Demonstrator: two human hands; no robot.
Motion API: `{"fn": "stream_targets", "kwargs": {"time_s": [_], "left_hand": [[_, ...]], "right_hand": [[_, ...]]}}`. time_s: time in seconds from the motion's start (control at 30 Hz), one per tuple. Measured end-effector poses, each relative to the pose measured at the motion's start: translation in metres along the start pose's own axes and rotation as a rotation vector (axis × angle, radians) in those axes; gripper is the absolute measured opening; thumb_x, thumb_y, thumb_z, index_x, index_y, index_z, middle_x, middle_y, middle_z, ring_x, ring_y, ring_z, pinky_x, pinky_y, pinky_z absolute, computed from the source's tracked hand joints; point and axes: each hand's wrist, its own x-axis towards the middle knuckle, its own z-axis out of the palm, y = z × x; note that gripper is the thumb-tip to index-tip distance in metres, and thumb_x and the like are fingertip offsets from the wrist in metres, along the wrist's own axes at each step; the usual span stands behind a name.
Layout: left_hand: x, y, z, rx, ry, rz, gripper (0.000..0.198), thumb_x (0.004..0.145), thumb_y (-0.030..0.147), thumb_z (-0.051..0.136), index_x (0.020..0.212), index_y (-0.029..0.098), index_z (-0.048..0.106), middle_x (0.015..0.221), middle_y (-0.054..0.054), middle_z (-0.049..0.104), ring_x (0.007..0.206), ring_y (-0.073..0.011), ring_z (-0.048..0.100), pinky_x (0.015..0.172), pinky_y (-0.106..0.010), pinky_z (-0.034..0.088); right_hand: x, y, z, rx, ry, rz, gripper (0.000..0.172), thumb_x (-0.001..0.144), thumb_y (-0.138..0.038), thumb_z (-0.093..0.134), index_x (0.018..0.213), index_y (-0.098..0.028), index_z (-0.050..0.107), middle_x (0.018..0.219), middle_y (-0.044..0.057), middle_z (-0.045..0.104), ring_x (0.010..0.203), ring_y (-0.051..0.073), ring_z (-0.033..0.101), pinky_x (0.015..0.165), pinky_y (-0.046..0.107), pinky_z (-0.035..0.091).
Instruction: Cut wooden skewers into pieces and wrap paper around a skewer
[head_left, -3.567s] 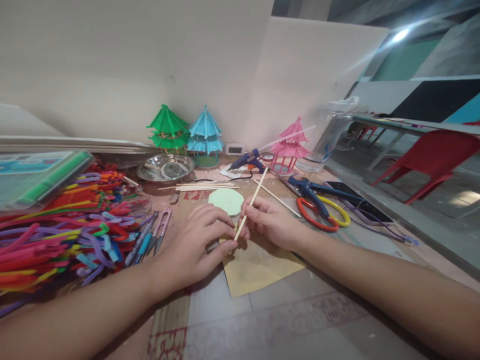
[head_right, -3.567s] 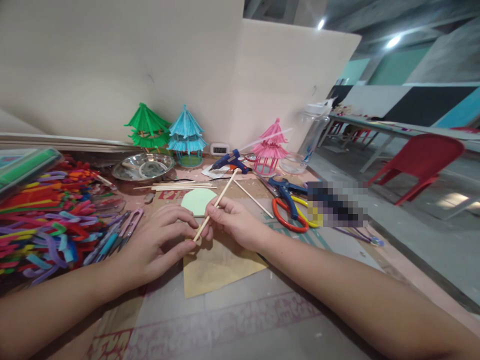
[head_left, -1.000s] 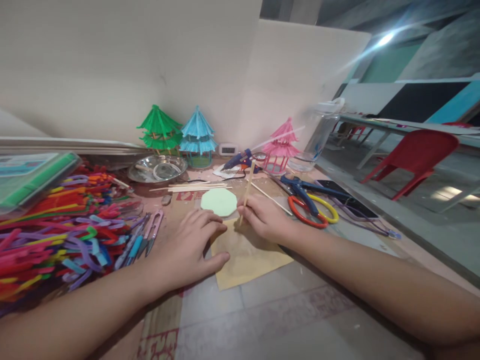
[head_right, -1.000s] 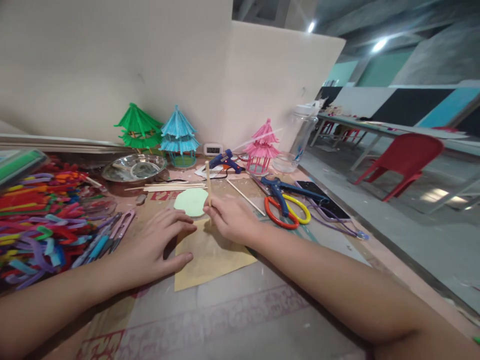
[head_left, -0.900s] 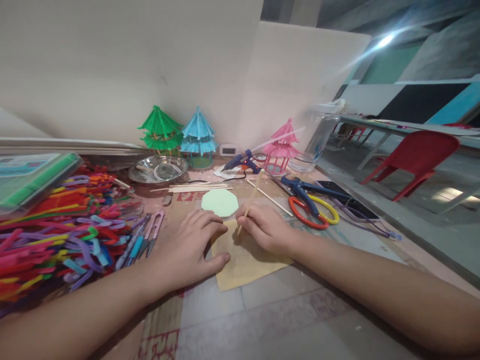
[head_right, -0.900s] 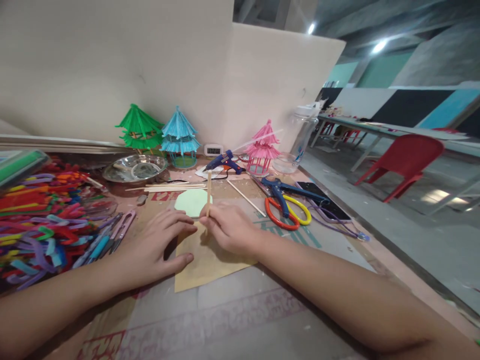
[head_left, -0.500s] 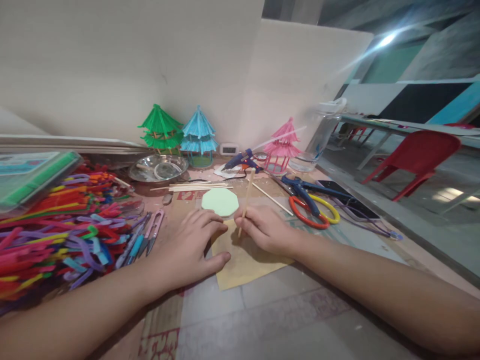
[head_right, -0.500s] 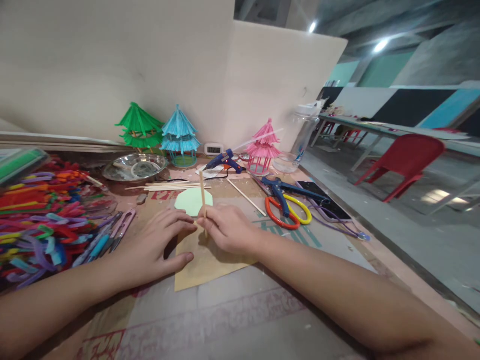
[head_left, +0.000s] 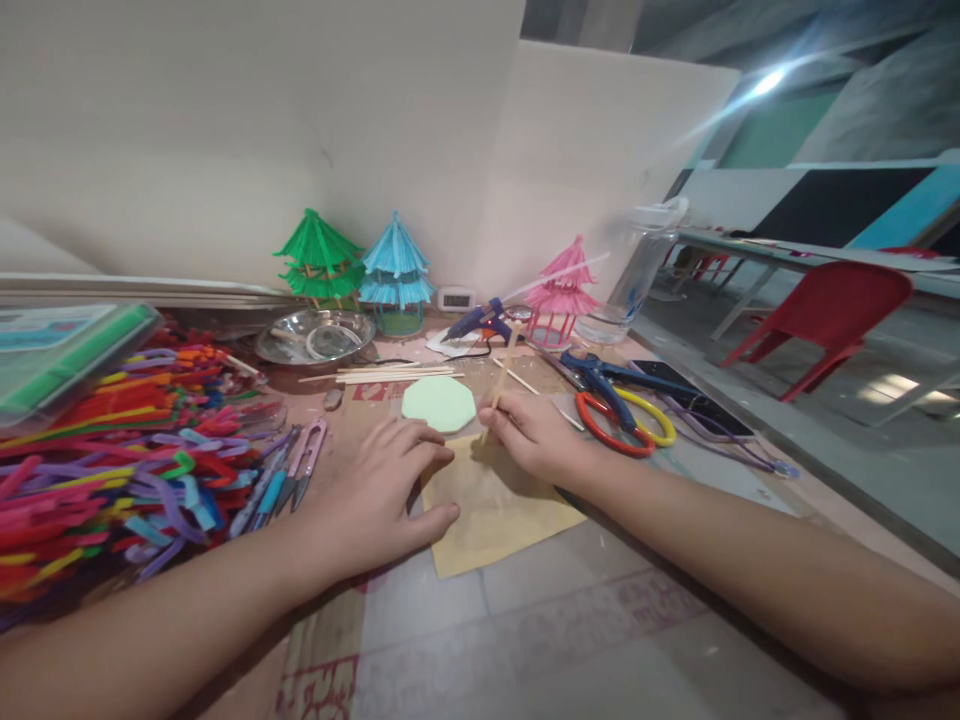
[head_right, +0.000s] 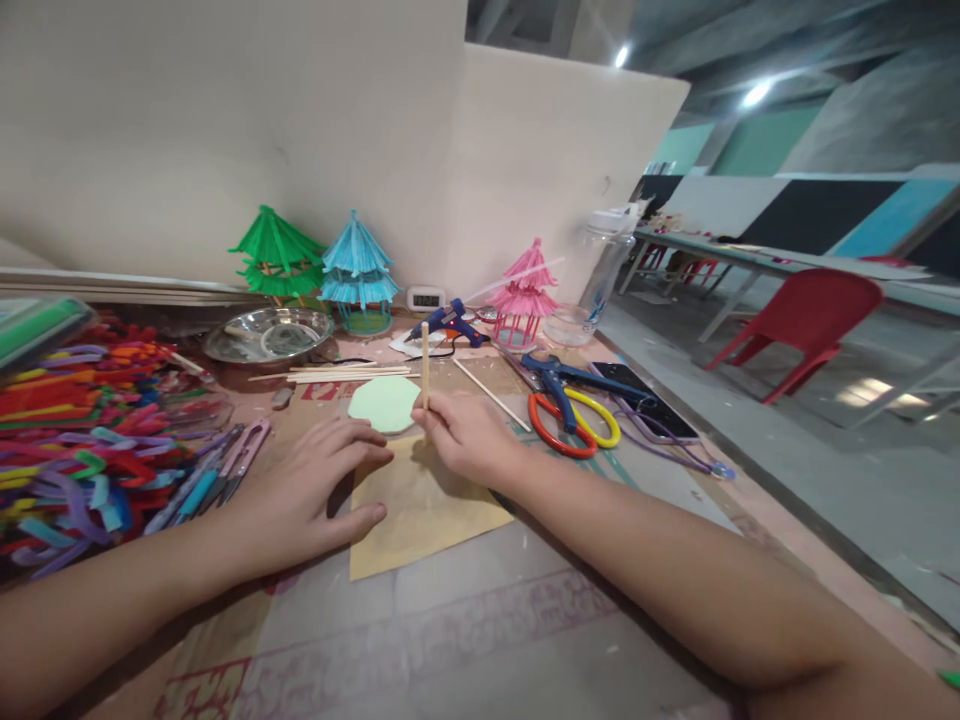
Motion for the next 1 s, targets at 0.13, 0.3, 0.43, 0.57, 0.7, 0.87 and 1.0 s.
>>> {"fn": "stream_targets", "kwargs": {"time_s": [0.13,0.3,0.43,0.57,0.7,0.87,1.0], "left_hand": [[0.0003,-0.0001,-0.0007,0.002,-0.027,0.000,0.034,0.077,0.036,0.061,0.105,0.017,0.061,0.116,-0.012,0.056,0.115,-0.0305,0.048,0.101,-0.050,0.039],[-0.0001,-0.0002,-0.0006,0.011,-0.028,0.000,0.034,0.077,0.035,0.061,0.105,0.015,0.061,0.115,-0.013,0.056,0.116,-0.0308,0.047,0.102,-0.050,0.038],[0.0005,0.0006,-0.0008,0.005,-0.033,0.006,0.034,0.078,0.035,0.060,0.106,0.015,0.061,0.116,-0.012,0.056,0.115,-0.0299,0.048,0.101,-0.050,0.039],[0.0005,0.0004,-0.0005,0.015,-0.027,-0.002,0.036,0.077,0.035,0.061,0.107,0.015,0.061,0.116,-0.013,0.056,0.117,-0.0304,0.047,0.102,-0.050,0.038],[-0.0002,-0.0004,0.0002,0.020,-0.031,-0.007,0.036,0.077,0.036,0.061,0.107,0.015,0.061,0.118,-0.013,0.056,0.118,-0.0305,0.047,0.103,-0.050,0.037],[0.0001,-0.0005,0.0005,0.017,-0.028,-0.004,0.037,0.078,0.036,0.060,0.107,0.014,0.061,0.118,-0.013,0.056,0.118,-0.0310,0.047,0.103,-0.051,0.038],[0.0003,-0.0011,0.0006,0.019,-0.027,0.002,0.036,0.077,0.036,0.061,0.106,0.015,0.061,0.117,-0.012,0.056,0.117,-0.0305,0.048,0.102,-0.050,0.038]], "right_hand": [[-0.0017,-0.0050,0.0017,0.099,-0.076,-0.146,0.025,0.094,-0.029,0.035,0.075,-0.021,0.048,0.063,0.000,0.056,0.062,0.015,0.053,0.061,0.025,0.038],[-0.0007,-0.0040,0.0014,-0.026,-0.008,-0.032,0.024,0.093,-0.031,0.036,0.075,-0.021,0.048,0.066,0.003,0.056,0.064,0.018,0.053,0.060,0.027,0.036],[-0.0026,-0.0062,0.0013,0.118,-0.087,-0.112,0.027,0.096,-0.032,0.033,0.076,-0.021,0.047,0.065,0.001,0.056,0.064,0.016,0.054,0.063,0.025,0.038],[-0.0012,-0.0045,0.0010,0.021,-0.054,-0.029,0.026,0.094,-0.032,0.035,0.074,-0.021,0.047,0.063,0.000,0.053,0.061,0.016,0.051,0.060,0.025,0.035],[-0.0006,-0.0043,0.0014,0.095,-0.080,-0.025,0.026,0.095,-0.032,0.034,0.074,-0.021,0.046,0.062,-0.001,0.053,0.061,0.015,0.051,0.061,0.024,0.035],[-0.0002,-0.0052,0.0024,0.077,-0.044,0.041,0.022,0.093,-0.030,0.037,0.075,-0.021,0.047,0.062,-0.001,0.053,0.061,0.015,0.051,0.059,0.024,0.035],[-0.0007,-0.0072,0.0011,0.169,-0.087,0.020,0.024,0.094,-0.031,0.035,0.076,-0.020,0.048,0.063,-0.001,0.054,0.061,0.014,0.052,0.059,0.023,0.036]]}}
